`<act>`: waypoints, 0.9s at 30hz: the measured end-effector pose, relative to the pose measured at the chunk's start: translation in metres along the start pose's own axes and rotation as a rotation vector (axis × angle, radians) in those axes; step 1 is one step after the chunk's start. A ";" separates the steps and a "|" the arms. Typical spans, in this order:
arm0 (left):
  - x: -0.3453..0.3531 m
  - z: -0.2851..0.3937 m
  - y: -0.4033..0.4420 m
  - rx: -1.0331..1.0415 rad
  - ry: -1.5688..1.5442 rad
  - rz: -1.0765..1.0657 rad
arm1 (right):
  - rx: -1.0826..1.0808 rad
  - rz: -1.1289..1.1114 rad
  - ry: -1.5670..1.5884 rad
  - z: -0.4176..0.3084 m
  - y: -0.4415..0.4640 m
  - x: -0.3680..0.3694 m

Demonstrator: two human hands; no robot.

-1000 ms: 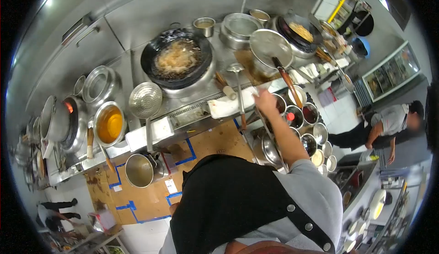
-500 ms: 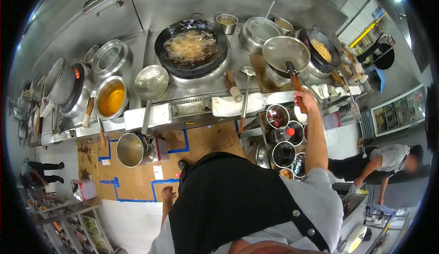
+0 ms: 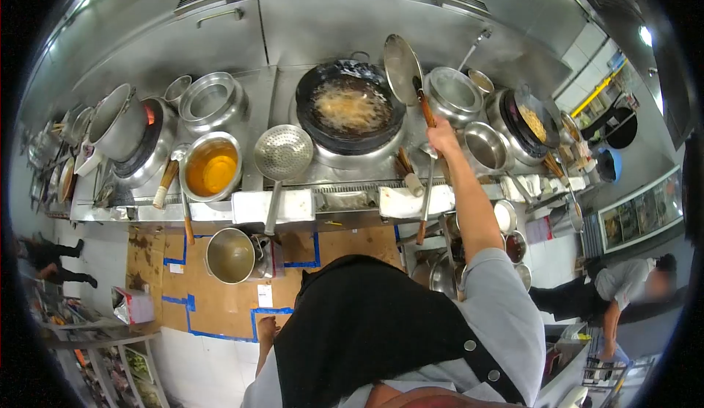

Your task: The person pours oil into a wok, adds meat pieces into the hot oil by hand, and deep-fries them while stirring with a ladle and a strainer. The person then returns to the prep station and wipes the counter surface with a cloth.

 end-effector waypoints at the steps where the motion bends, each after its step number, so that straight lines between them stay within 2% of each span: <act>1: -0.009 0.003 0.006 -0.051 -0.093 0.001 | 0.049 -0.004 0.010 -0.005 0.005 0.016; 3: -0.027 0.010 0.011 -0.155 -0.248 0.014 | 0.121 0.065 0.064 -0.004 0.012 0.055; 6: -0.058 0.023 0.017 -0.261 -0.347 0.038 | 0.171 -0.019 0.340 -0.008 0.021 0.094; 7: -0.069 0.025 0.018 -0.253 -0.328 0.036 | 0.128 -0.072 0.378 -0.010 0.023 0.104; 9: -0.093 -0.006 0.041 -0.031 -0.206 0.023 | 0.126 -0.084 0.488 -0.012 0.024 0.119; 11: -0.102 -0.012 0.043 0.033 -0.119 0.013 | 0.122 -0.107 0.562 -0.011 0.023 0.127; 13: -0.109 -0.004 0.039 -0.033 -0.088 0.016 | 0.109 -0.137 0.612 -0.013 0.023 0.130; 19: -0.074 0.013 0.033 -0.147 -0.164 -0.037 | 0.106 -0.257 0.784 -0.013 -0.011 0.100; 22: -0.054 0.028 0.043 -0.094 0.015 -0.017 | 0.147 -0.268 0.799 -0.024 -0.036 0.067; 23: -0.049 0.043 0.055 -0.050 0.181 -0.044 | 0.108 -0.286 0.780 -0.023 -0.039 0.055; 27: -0.023 0.057 0.082 0.051 -0.004 -0.038 | 0.093 -0.175 0.584 -0.017 -0.024 0.009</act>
Point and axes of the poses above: each hand's wrist, its own y-axis towards the middle knuckle, its own x-axis out of the palm, z = x × y, the point moved 2 cm from there along y, towards the middle knuckle, and after that the axes turned 4 degrees about -x, right-handed, at the moved point
